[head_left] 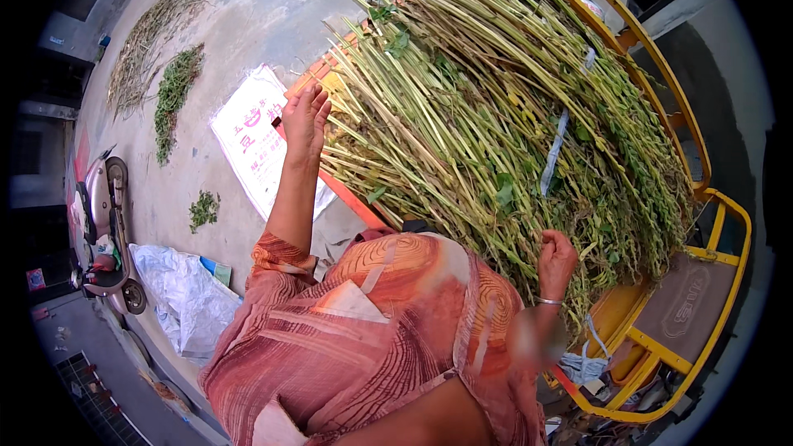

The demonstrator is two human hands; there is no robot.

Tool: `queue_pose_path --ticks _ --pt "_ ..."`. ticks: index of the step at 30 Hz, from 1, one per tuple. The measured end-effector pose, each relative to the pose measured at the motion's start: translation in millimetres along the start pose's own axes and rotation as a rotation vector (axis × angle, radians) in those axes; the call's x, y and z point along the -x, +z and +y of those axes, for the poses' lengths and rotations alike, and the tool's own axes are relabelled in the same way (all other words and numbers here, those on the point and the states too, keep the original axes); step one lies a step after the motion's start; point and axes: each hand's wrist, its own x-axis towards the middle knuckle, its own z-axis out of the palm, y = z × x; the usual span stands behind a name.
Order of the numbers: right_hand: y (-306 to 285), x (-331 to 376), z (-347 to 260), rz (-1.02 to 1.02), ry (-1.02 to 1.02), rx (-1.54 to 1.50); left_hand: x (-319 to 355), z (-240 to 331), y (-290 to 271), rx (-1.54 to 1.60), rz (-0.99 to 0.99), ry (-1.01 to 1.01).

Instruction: The person gathers long green plant stalks from a yellow cart and arranges them into bundles. They secure each bundle with a white plastic tie, repeating the process to organize the pile of vegetation.

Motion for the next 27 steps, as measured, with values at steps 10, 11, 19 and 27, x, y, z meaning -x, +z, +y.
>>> queue_pose_path --ticks 10,11,19,27 --pt "119 -28 -112 -0.263 -0.654 0.514 100 -133 -110 -0.099 0.067 -0.547" --pt "135 -28 -97 -0.266 -0.624 0.531 97 -133 -101 -0.09 -0.014 -0.536" --pt "76 -18 -47 -0.427 -0.212 -0.162 64 -130 -65 0.166 -0.191 -0.777" --pt "-36 74 36 -0.687 0.294 -0.292 47 -139 -50 0.217 -0.136 -0.845"
